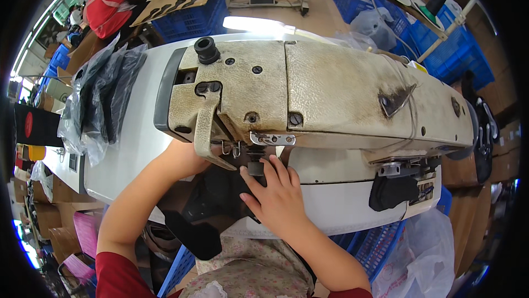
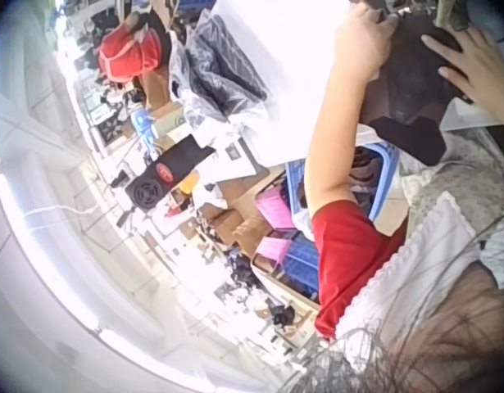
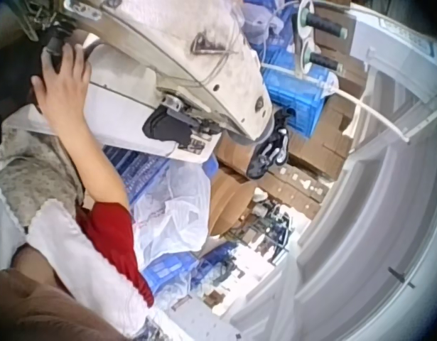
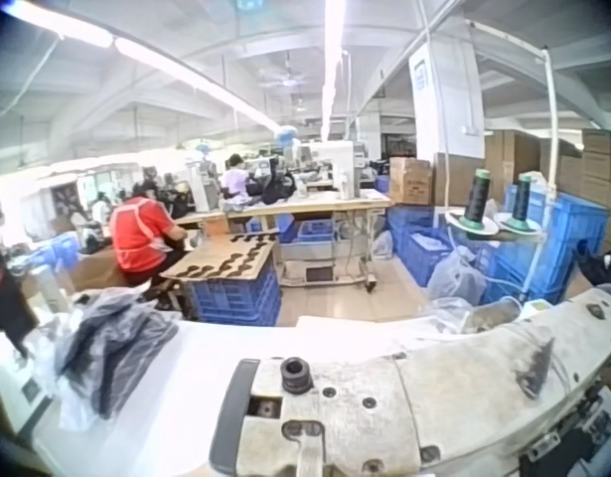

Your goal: The person retrieves shoe components from a crate, stitches the pieces together using a sewing machine, and trims excess threads using snips.

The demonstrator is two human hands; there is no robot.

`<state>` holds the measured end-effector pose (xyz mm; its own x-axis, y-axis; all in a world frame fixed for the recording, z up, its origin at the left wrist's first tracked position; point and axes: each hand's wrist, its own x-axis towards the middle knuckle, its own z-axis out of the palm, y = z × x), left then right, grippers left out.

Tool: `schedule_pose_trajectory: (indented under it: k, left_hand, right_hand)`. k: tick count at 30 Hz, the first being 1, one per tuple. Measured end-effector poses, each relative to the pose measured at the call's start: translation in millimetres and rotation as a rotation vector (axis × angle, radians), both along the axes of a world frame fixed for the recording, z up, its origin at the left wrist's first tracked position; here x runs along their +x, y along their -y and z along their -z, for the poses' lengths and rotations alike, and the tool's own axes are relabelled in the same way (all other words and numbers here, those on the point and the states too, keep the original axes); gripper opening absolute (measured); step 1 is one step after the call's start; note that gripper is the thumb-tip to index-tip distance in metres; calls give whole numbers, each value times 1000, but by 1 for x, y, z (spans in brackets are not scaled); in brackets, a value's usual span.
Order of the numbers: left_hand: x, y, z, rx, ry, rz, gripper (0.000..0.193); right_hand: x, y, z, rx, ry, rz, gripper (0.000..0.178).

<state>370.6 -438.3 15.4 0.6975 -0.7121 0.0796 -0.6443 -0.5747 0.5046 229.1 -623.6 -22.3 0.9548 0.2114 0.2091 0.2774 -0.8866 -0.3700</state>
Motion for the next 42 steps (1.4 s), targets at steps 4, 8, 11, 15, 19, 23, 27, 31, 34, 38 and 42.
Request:
schedule_pose_trajectory:
  k: [4,8,11,15,19,23,27,31,34,38,42]
  left_hand:
    - [12,-3,9,53,308,217,24]
    - [14,-1,9,27,346,190,27]
    - [16,-4,12,38,399,209,27]
    - [17,-2,17,56,399,196,27]
    - [15,-6,20,46,402,225,28]
    - [9,-1,22,117,464,225,32]
    - [-6,1,31,315,487,184,27]
    - [-22,5,33,342,662,210,29]
    - [-24,7,32,360,615,182,31]
    - [-26,8,24,373,524,139,34]
    - [-27,7,22,382,477,116,35]
  right_hand:
    - [4,-1,0,11,-3,17,44]
    - [5,-3,-1,-12,19,55,42]
    - [6,-4,2,21,28,70,42]
    - [6,-6,2,30,30,96,40]
    - [3,-14,-2,-22,14,151,37]
    - [2,-18,-4,-6,-11,206,37]
    - [9,-7,0,21,14,220,40]
    - [16,12,4,2,-5,149,41]
    - [17,13,4,41,-45,112,39]
    - [16,12,7,-29,-59,120,39]
    - [16,9,7,-7,-38,127,38]
